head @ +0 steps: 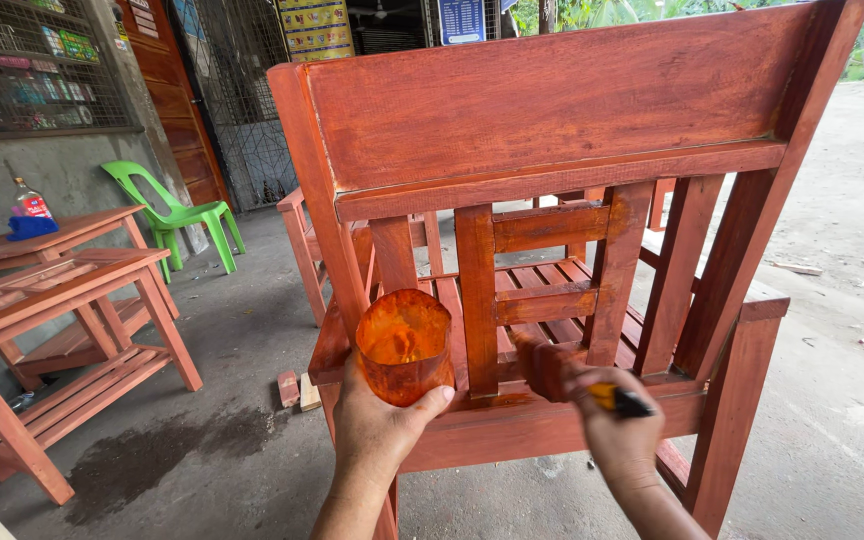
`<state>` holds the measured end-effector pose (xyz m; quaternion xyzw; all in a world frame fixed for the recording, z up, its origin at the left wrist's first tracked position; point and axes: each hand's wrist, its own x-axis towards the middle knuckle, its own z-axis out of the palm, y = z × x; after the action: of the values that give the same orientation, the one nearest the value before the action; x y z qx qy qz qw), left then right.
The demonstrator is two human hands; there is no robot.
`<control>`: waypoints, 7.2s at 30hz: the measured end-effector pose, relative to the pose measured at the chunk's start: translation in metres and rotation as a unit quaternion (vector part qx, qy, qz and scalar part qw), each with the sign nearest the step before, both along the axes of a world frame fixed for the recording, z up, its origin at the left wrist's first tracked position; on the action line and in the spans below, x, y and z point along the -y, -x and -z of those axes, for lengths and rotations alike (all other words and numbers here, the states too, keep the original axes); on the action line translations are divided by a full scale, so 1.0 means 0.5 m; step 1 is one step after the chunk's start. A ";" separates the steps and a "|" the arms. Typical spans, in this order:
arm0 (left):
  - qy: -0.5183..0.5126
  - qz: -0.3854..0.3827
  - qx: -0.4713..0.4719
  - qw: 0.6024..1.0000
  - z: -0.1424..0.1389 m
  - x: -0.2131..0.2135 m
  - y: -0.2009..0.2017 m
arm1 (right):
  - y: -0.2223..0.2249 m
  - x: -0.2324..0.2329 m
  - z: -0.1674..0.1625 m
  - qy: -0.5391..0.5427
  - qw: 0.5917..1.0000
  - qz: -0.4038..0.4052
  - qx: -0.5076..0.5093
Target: The person applies reddish-brown stain to a wooden chair using a brush and a small container. They repeatedly dip the brush into the container and coat the chair's backrest and frame, working methodically across the slats and joints.
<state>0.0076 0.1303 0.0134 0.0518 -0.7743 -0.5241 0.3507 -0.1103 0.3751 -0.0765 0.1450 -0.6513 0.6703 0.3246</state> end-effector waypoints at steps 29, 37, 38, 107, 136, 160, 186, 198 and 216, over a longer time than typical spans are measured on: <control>0.008 0.008 0.038 0.999 0.027 -0.023 0.006 | 0.053 0.079 -0.061 0.253 0.953 -0.059 0.155; 0.014 0.019 0.038 0.999 0.054 -0.022 0.014 | 0.058 0.044 -0.057 0.118 0.967 -0.125 0.190; 0.008 0.029 0.051 0.998 0.061 -0.022 0.018 | 0.051 0.038 -0.061 0.082 0.971 -0.110 0.196; 0.095 0.010 0.176 0.980 0.109 -0.030 0.037 | 0.097 0.000 -0.145 0.084 0.956 -0.092 0.265; 0.079 0.011 0.124 0.989 0.092 -0.033 0.026 | 0.063 -0.033 -0.130 0.177 0.957 -0.054 0.225; 0.065 0.014 0.116 0.991 0.107 -0.019 0.052 | 0.070 -0.022 -0.067 0.197 0.968 -0.058 0.142; 0.069 0.026 0.083 0.994 0.084 -0.042 0.062 | 0.013 -0.045 -0.071 -0.102 0.965 0.084 -0.228; 0.063 0.029 0.089 0.994 0.062 -0.051 0.041 | -0.036 -0.045 -0.066 -0.102 0.931 0.228 -0.267; 0.065 0.033 0.062 0.995 0.048 -0.099 0.038 | 0.013 -0.154 -0.085 0.007 0.988 0.125 -0.088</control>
<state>-0.0115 0.1798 -0.0108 0.0355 -0.8280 -0.4802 0.2872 -0.1169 0.4521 -0.0342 0.1186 -0.6288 0.6133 0.4631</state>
